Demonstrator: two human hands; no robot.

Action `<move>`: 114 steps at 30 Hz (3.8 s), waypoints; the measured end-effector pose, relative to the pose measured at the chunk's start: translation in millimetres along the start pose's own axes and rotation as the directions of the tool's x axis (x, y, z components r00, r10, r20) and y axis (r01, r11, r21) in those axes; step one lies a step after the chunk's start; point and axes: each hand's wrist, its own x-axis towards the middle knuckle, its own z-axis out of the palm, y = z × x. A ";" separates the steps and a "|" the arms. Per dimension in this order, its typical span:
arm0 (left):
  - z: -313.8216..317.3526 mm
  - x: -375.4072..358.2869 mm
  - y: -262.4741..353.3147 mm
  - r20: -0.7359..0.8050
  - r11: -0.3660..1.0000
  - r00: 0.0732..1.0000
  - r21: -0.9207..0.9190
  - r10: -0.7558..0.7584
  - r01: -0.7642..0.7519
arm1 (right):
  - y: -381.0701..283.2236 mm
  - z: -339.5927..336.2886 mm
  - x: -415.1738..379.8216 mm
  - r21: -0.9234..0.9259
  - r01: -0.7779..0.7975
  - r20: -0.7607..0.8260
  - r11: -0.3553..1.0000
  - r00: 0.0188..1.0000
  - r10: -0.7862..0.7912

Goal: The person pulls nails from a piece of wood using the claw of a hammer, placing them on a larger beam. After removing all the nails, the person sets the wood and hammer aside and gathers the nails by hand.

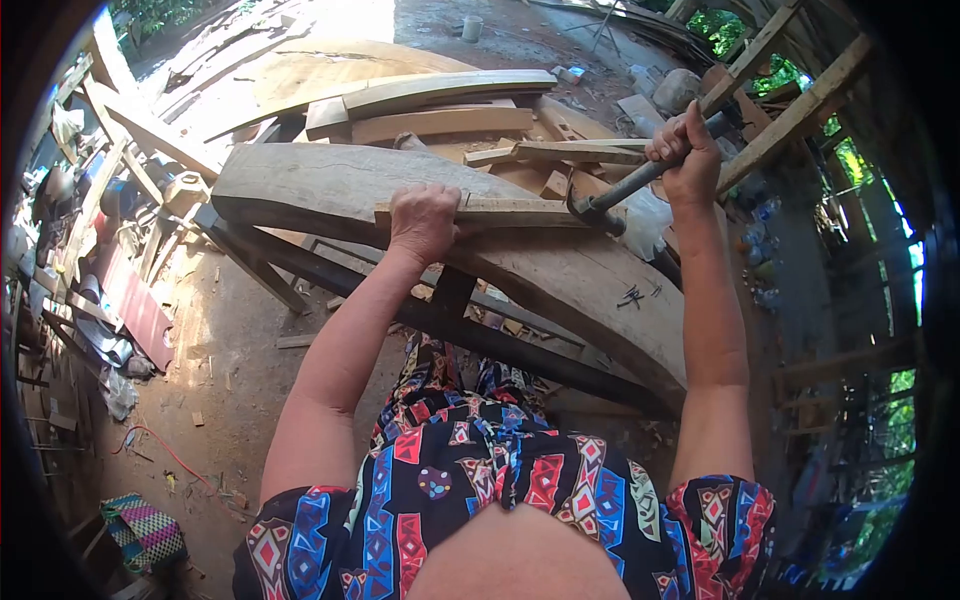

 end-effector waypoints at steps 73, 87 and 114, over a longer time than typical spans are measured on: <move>8.1 1.0 -4.2 -0.086 0.997 0.996 0.072 0.007 -0.001 | 13.9 59.9 -44.1 -0.653 0.184 0.415 0.735 0.898 0.144; 7.6 0.5 -2.4 -0.095 1.000 0.995 0.030 0.012 -0.009 | 78.8 155.9 -1.2 -0.582 0.231 0.496 0.779 0.860 0.116; -10.0 -4.6 -15.0 -0.007 0.999 1.000 0.032 0.007 -0.006 | 102.0 194.1 -17.6 -0.522 0.286 0.555 0.804 0.829 0.065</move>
